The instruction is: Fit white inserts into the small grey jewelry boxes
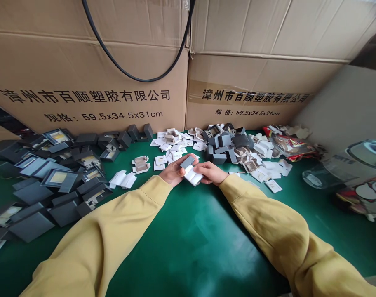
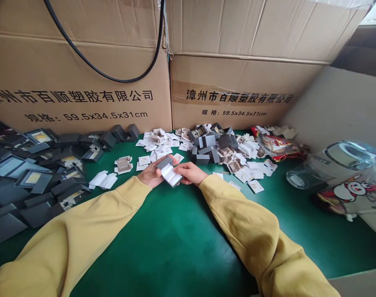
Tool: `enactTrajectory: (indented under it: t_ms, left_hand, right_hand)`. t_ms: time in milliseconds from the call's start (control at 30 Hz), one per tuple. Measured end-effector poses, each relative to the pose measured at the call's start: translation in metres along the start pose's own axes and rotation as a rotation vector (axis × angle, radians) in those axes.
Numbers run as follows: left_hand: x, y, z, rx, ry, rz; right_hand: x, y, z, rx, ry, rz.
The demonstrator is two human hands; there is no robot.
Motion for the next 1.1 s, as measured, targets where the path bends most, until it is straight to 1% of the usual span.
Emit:
enactTrajectory:
  t_ms: [167,267,333,433,533,633,700,800,933,1100]
  left_hand:
    - [-0.004,0.001,-0.002,0.009,-0.011,-0.027]
    - [-0.005,0.001,-0.002,0.01,0.0,0.005]
    - [-0.006,0.0,-0.001,0.02,0.019,0.075]
    - [-0.009,-0.002,0.0,0.028,0.109,0.227]
    - [-0.013,-0.005,-0.001,0.003,0.308,0.357]
    - [-0.018,-0.007,0.001,0.021,0.522,0.433]
    - [-0.02,-0.006,0.002,0.031,0.575,0.441]
    - [-0.024,-0.006,0.002,0.031,0.562,0.44]
    - [-0.029,-0.007,0.003,0.022,0.559,0.467]
    - [-0.023,-0.007,0.002,0.006,0.589,0.443]
  right_hand:
    - [-0.004,0.001,0.005,0.039,-0.048,0.099]
    - [-0.004,0.001,0.006,0.049,-0.057,0.114]
    - [-0.006,0.002,0.005,0.027,-0.018,0.146]
    - [-0.015,0.002,0.004,-0.019,0.068,0.278]
    - [-0.021,0.0,0.006,-0.026,0.091,0.388]
    - [-0.021,-0.002,0.004,-0.032,0.059,0.411]
    - [-0.019,-0.004,0.001,-0.036,0.035,0.404]
    - [-0.017,-0.006,-0.001,-0.019,-0.007,0.389]
    - [-0.017,-0.006,-0.002,-0.012,-0.06,0.401]
    - [-0.017,-0.005,0.001,-0.019,-0.026,0.406]
Point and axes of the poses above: each hand's wrist, its own y-axis towards the middle knuckle, its own x-axis out of the palm, z = x × y, the point moved 8 cm from there along y, towards the middle knuckle, and after that the axes turned 12 degrees about -y, right-handed, at the moved point
